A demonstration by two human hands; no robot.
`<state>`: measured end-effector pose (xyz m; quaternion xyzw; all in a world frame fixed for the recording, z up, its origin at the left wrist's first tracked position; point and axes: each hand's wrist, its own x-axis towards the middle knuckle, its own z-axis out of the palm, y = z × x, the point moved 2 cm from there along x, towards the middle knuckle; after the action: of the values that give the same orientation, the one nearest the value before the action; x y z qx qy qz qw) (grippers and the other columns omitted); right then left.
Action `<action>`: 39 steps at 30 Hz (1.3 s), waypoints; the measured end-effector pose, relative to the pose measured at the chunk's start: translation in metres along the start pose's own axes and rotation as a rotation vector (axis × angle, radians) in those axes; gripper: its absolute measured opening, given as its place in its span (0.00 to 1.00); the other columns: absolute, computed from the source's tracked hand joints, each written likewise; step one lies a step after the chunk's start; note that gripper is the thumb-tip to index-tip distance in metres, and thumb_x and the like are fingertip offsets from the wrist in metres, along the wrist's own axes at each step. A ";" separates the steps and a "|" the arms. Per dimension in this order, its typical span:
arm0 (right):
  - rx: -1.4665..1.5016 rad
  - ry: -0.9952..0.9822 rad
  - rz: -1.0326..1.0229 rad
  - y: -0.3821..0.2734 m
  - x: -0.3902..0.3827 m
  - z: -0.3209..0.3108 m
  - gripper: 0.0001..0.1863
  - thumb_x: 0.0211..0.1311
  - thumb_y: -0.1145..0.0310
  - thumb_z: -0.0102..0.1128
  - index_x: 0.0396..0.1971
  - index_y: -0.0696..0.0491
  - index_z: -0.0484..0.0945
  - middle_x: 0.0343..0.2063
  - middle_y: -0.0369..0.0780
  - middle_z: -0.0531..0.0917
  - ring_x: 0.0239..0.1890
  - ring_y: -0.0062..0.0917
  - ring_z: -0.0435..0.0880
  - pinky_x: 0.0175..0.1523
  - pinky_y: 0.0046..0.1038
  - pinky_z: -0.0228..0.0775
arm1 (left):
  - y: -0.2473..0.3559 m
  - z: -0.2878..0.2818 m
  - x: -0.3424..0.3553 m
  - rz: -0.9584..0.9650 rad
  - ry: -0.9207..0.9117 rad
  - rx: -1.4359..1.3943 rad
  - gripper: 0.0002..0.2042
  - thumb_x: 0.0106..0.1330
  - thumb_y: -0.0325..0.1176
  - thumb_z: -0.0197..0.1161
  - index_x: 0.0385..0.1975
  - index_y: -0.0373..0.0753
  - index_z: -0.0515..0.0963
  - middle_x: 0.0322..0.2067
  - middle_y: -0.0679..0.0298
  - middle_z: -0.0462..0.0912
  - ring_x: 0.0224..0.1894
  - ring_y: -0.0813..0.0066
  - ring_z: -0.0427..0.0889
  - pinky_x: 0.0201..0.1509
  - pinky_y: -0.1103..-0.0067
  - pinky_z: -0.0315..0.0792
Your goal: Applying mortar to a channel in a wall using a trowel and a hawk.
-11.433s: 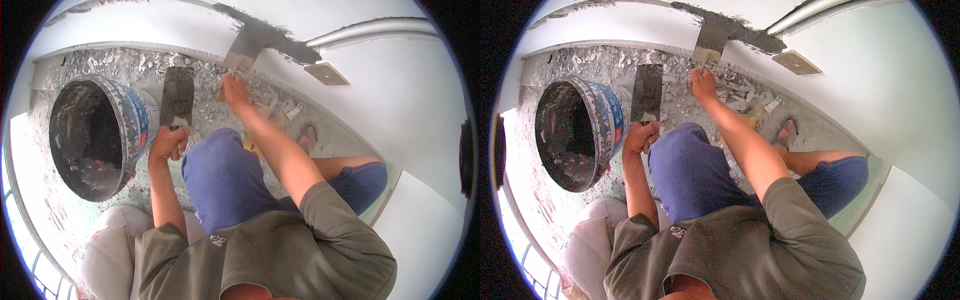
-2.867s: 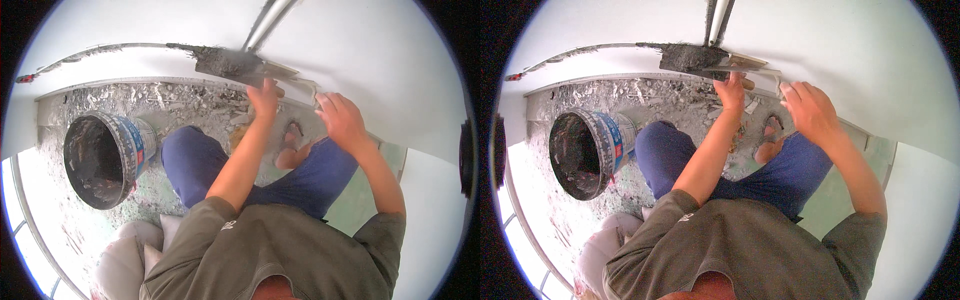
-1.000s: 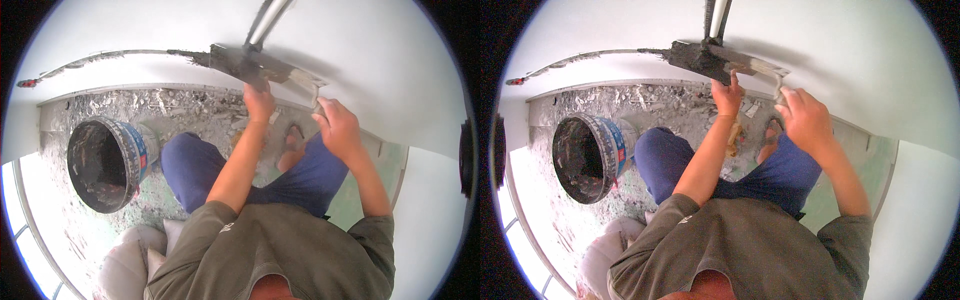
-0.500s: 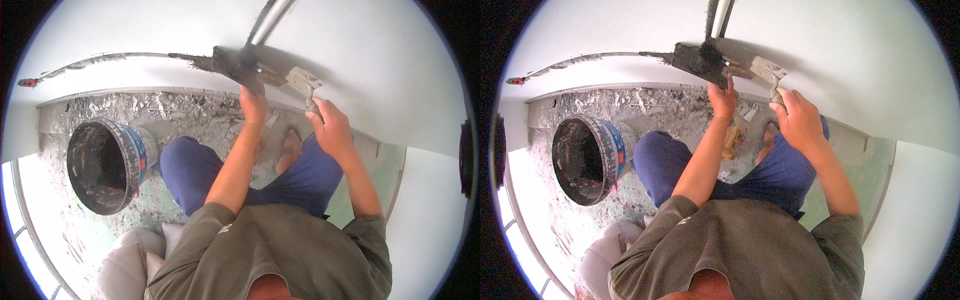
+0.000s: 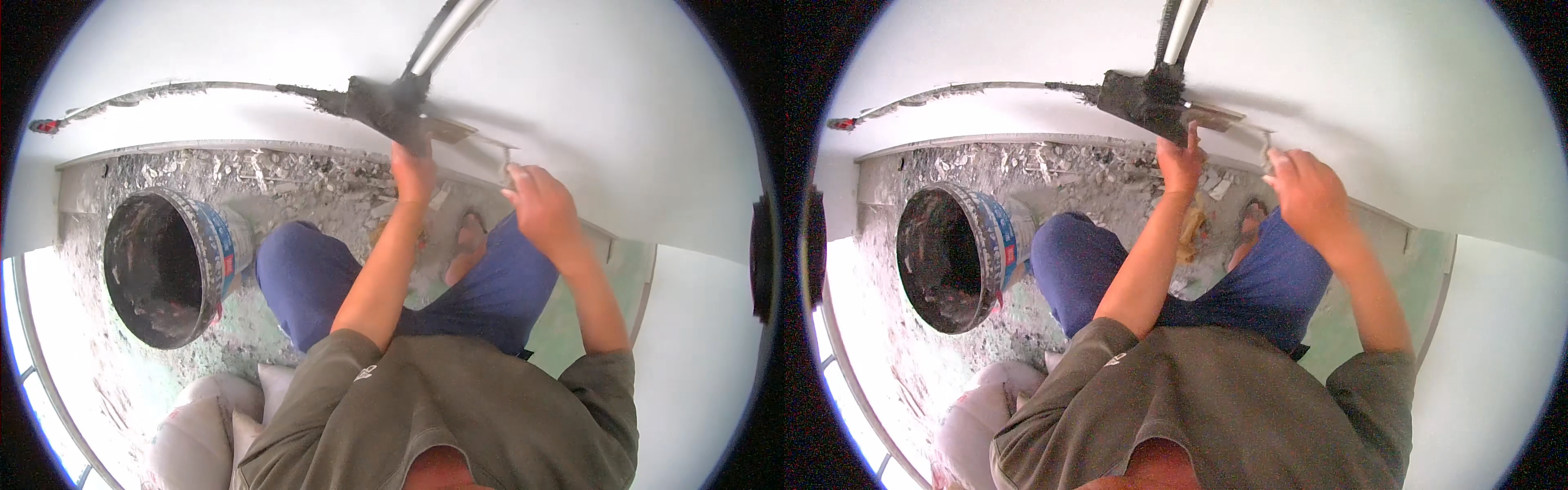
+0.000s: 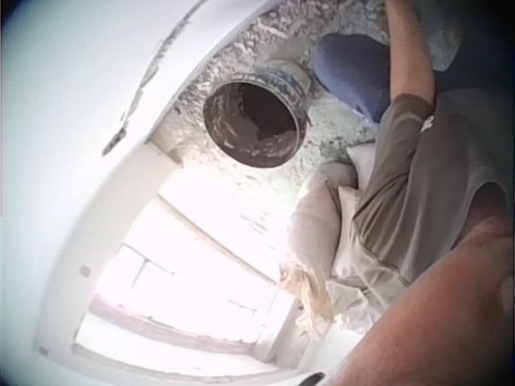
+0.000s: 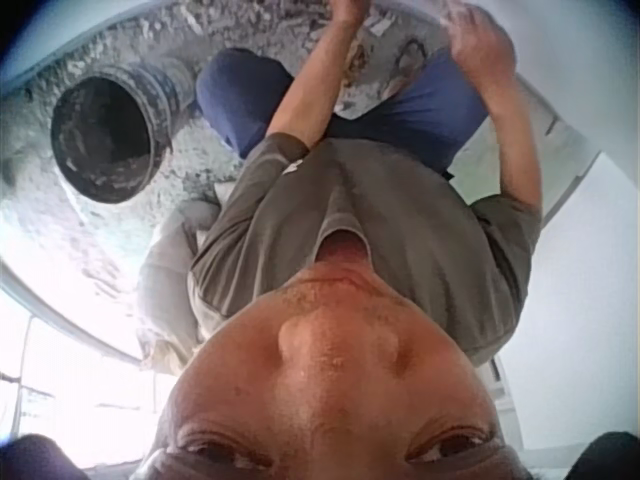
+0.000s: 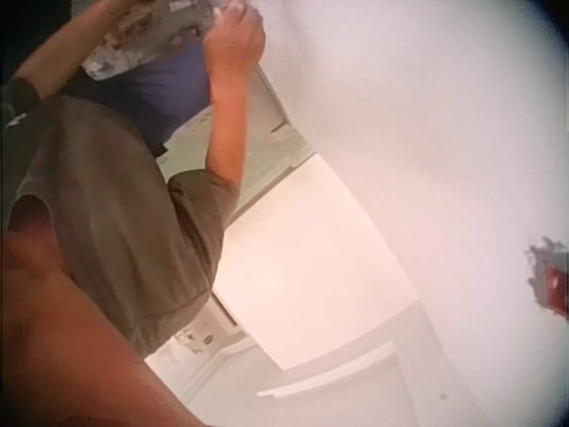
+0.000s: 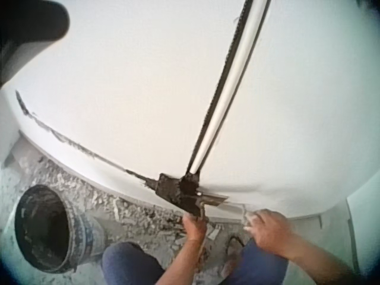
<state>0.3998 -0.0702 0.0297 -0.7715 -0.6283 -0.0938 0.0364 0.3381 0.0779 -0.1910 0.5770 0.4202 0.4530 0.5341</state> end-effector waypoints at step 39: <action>0.143 -0.100 0.221 -0.001 0.022 0.014 0.17 0.59 0.64 0.61 0.46 0.55 0.75 0.35 0.45 0.81 0.37 0.42 0.81 0.41 0.39 0.74 | -0.017 -0.010 0.005 0.064 0.020 -0.175 0.16 0.61 0.25 0.63 0.49 0.32 0.74 0.45 0.56 0.81 0.48 0.65 0.78 0.55 0.75 0.68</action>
<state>0.4048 -0.0460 0.0199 -0.8351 -0.5455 -0.0055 0.0702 0.3297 0.0868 -0.2073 0.5366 0.3657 0.5105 0.5636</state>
